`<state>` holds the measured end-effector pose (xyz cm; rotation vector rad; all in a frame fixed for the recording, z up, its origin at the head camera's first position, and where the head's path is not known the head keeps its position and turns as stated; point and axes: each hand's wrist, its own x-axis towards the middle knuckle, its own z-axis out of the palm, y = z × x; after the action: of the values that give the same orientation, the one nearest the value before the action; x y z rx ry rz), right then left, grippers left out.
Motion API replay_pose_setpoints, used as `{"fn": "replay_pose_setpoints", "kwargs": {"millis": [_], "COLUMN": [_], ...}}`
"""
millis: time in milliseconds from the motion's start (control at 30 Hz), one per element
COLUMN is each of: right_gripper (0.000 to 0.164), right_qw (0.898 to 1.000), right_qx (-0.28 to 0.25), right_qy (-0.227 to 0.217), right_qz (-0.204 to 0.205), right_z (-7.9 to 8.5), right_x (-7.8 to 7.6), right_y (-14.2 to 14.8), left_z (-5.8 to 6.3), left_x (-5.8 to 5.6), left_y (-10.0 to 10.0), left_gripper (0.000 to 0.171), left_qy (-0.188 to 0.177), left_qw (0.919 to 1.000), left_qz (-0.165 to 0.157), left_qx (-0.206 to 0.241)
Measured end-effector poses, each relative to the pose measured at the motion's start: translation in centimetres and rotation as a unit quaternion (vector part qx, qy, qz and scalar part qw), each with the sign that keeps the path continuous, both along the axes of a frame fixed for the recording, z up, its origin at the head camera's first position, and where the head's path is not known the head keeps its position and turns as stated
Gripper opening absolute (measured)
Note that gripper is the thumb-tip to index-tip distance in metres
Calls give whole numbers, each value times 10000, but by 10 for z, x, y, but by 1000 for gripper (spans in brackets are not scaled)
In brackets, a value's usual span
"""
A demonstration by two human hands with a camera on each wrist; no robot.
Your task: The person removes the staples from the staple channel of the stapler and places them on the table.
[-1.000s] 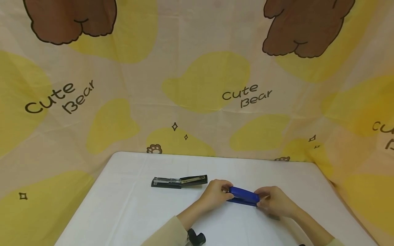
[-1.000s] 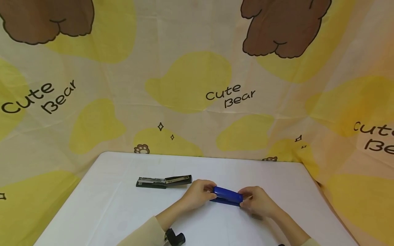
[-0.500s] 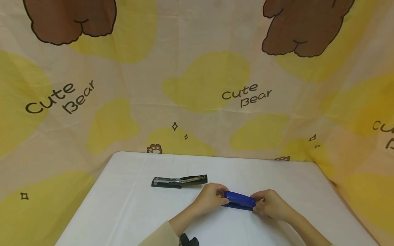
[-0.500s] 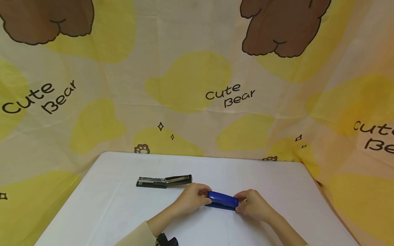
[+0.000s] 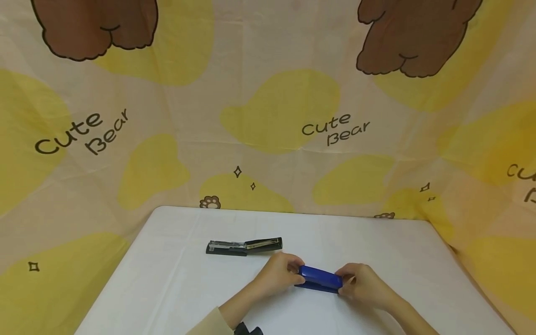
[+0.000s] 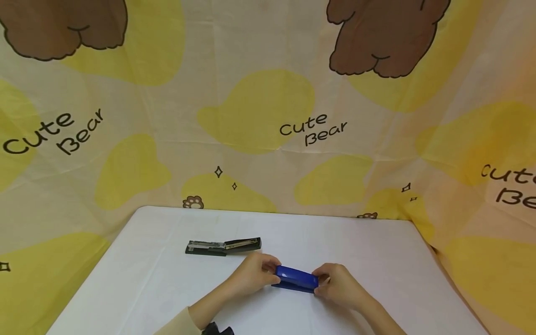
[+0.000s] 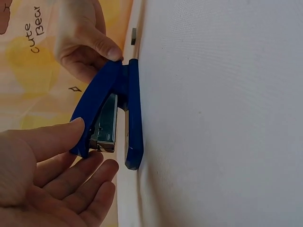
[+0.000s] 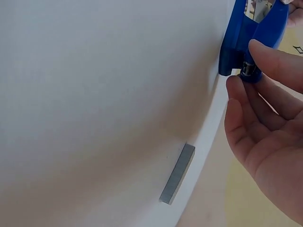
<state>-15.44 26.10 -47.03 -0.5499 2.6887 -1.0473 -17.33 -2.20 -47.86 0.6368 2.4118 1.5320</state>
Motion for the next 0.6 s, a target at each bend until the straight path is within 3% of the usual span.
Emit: {"fn": "replay_pose_setpoints", "kwargs": {"millis": [600], "right_gripper": [32], "right_qw": [9989], "right_qx": [-287], "right_qy": [-305], "right_qz": [229], "right_z": [-6], "right_x": [12], "right_y": [-16], "left_z": [5], "left_x": [15], "left_y": [-25], "left_gripper": [26], "left_qy": [-354], "left_qw": [9990], "left_qz": [-24], "left_qx": [-268]}}
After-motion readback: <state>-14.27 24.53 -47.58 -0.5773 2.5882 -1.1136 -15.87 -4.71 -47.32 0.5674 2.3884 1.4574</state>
